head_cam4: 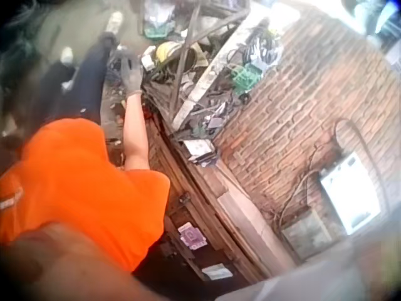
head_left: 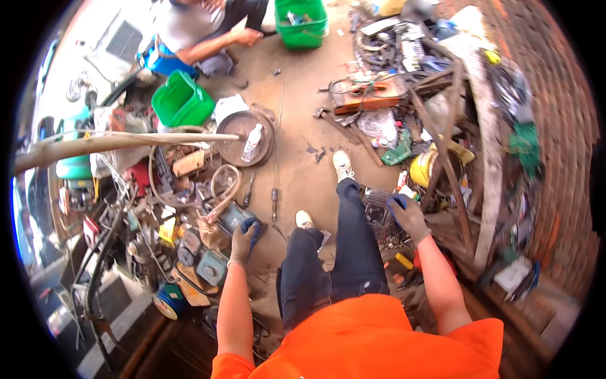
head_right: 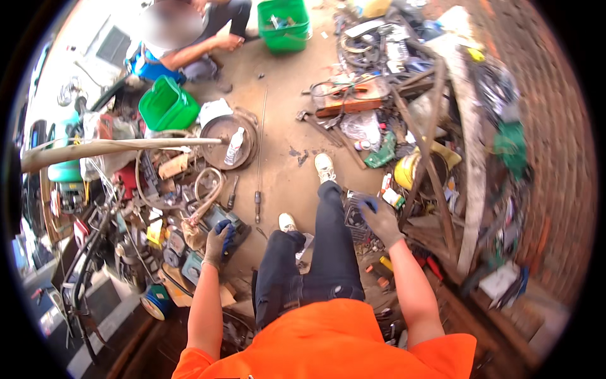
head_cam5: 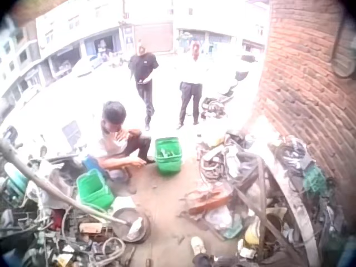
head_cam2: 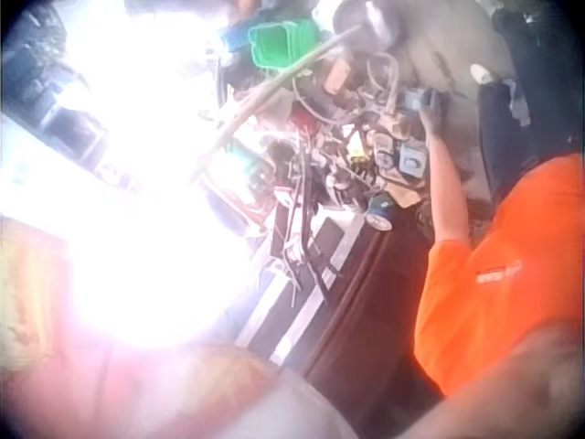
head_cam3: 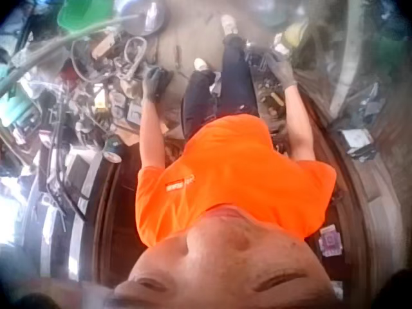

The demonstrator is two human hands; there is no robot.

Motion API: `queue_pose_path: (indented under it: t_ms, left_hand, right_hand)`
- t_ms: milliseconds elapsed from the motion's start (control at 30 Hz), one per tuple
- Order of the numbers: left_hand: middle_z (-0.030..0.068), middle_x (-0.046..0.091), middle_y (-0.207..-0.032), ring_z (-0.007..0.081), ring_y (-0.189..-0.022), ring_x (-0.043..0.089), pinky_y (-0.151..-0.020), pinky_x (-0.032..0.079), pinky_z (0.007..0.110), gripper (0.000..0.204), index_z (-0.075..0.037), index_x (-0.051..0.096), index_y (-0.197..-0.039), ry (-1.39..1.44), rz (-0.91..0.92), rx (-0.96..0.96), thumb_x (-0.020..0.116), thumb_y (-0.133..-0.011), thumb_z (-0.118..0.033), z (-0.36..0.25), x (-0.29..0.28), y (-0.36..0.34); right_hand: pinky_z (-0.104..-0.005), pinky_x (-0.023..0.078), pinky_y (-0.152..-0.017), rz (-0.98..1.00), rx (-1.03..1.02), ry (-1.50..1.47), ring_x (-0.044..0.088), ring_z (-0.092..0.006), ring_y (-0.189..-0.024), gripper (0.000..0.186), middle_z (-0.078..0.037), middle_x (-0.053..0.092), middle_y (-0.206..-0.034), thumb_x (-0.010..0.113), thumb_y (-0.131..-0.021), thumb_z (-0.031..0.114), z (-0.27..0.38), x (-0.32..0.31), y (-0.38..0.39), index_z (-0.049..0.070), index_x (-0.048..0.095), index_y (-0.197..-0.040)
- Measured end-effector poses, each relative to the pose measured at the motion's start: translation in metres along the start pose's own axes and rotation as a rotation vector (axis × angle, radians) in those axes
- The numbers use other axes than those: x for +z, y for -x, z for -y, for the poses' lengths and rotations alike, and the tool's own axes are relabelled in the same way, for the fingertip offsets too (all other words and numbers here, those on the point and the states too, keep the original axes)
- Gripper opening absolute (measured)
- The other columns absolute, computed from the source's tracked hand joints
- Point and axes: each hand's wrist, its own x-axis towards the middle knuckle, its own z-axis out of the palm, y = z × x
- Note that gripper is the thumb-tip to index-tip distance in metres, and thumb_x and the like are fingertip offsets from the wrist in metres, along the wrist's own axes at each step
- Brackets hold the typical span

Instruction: The person sits on the ground in a cluttered workshop and uses a hammer to tap a metal rod inserted into a cylindrical metal part. They also pour liquid from a plastic bottle onto the part and handle a green bucket and a water bottle.

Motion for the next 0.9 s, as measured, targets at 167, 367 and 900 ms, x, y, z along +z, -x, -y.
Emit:
queue_pose_path:
  t_ms: [167,367,900]
  left_hand:
    - [0.0158,0.069,-0.110,0.0293,-0.104,0.066,-0.092,0.050,0.037,0.038,0.001,0.066,-0.117,-0.548,-0.166,-0.050,0.066,-0.091,-0.026,0.091,0.038,-0.102]
    - [0.0237,0.065,-0.111,0.0398,-0.106,0.062,-0.096,0.047,0.044,0.043,-0.001,0.068,-0.110,-0.787,-0.081,-0.253,0.067,-0.086,-0.036,0.177,0.090,-0.245]
    - [0.0288,0.066,-0.112,0.0410,-0.111,0.064,-0.097,0.049,0.051,0.035,0.003,0.054,-0.122,-1.034,-0.350,-0.144,0.049,-0.092,-0.014,0.283,0.141,-0.606]
  right_hand:
    - [-0.0413,0.053,-0.081,0.272,-0.363,0.078,0.069,-0.0315,-0.090,0.030,-0.018,0.070,-0.096,0.067,-0.090,0.030,0.029,0.135,-0.166,0.006,0.069,-0.108]
    - [-0.0426,0.053,-0.079,0.538,-0.430,0.160,0.069,-0.0327,-0.089,0.032,-0.019,0.070,-0.096,0.066,-0.090,0.030,0.052,0.223,-0.286,0.005,0.066,-0.109]
    - [-0.0474,0.047,-0.094,0.528,-0.936,0.678,0.061,-0.0410,-0.104,0.070,-0.023,0.062,-0.114,0.077,-0.064,0.028,0.065,0.235,-0.356,-0.004,0.060,-0.124]
